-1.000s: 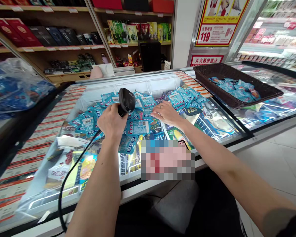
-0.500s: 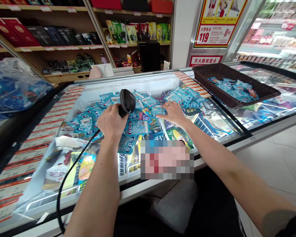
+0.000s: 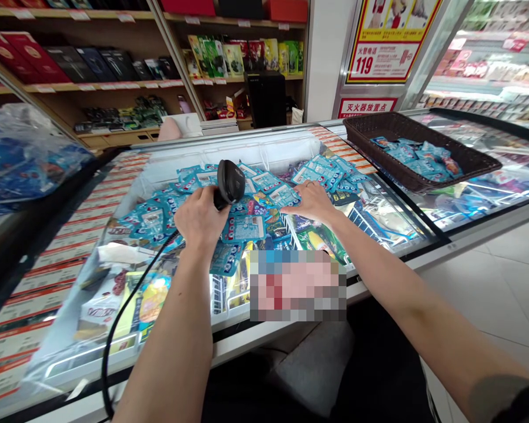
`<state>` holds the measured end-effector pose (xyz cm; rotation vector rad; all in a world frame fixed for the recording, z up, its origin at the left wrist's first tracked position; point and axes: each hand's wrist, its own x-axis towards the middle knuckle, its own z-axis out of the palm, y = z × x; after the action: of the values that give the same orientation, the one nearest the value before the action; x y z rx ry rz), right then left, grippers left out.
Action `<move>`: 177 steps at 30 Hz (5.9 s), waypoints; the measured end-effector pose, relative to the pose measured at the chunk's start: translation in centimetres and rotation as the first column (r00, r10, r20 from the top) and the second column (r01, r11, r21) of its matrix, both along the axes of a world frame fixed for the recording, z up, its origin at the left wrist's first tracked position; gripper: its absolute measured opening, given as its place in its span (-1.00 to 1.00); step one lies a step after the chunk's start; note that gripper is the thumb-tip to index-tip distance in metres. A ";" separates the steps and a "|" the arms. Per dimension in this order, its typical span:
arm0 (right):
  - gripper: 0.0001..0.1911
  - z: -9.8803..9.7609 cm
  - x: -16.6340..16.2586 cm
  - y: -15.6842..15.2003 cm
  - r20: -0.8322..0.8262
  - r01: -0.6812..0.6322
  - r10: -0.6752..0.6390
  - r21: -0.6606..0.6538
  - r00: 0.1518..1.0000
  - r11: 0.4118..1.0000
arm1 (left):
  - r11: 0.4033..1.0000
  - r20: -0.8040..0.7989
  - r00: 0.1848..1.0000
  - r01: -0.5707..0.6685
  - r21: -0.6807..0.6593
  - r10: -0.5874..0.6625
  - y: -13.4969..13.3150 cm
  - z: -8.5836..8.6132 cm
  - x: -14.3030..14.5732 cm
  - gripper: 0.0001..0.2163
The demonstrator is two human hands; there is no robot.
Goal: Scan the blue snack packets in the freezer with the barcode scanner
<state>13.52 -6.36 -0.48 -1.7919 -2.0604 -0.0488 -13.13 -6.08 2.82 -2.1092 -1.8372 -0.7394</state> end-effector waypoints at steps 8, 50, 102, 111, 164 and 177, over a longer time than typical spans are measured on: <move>-0.44 0.3 1.9 0.3 -0.227 -0.087 0.066 -0.088 0.972 0.992 | 0.999 -0.046 0.998 0.031 -0.015 -0.031 -0.1 0.0 0.2 -0.62; -0.64 -0.6 2.4 1.8 -0.392 0.107 -0.048 0.130 0.919 0.986 | 0.915 -0.255 0.879 0.375 -0.151 -0.402 -0.7 0.2 1.6 -0.66; -0.68 -0.3 1.4 0.4 0.081 -0.099 0.087 0.156 0.993 0.983 | 0.992 -0.153 0.981 0.107 -0.062 -0.116 -0.5 0.1 0.9 -0.64; -0.68 -1.4 2.5 1.3 0.060 0.048 -0.063 0.227 0.996 0.973 | 1.000 -0.099 0.995 0.023 0.005 -0.022 -0.1 -0.1 0.1 -0.65; -0.61 -1.8 2.4 2.9 -0.387 0.262 -0.173 0.188 0.906 0.947 | 0.995 -0.137 0.985 0.102 0.006 -0.101 -0.6 0.4 0.8 -0.67; -0.64 -2.0 2.7 3.2 -0.516 0.239 -0.100 0.210 0.851 0.948 | 0.928 -0.248 0.894 0.361 -0.094 -0.373 -0.7 0.3 1.4 -0.67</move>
<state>16.27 -3.16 -2.51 -1.6050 -1.4499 0.0784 -11.71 -6.77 3.15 -2.4822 -1.3468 -0.4629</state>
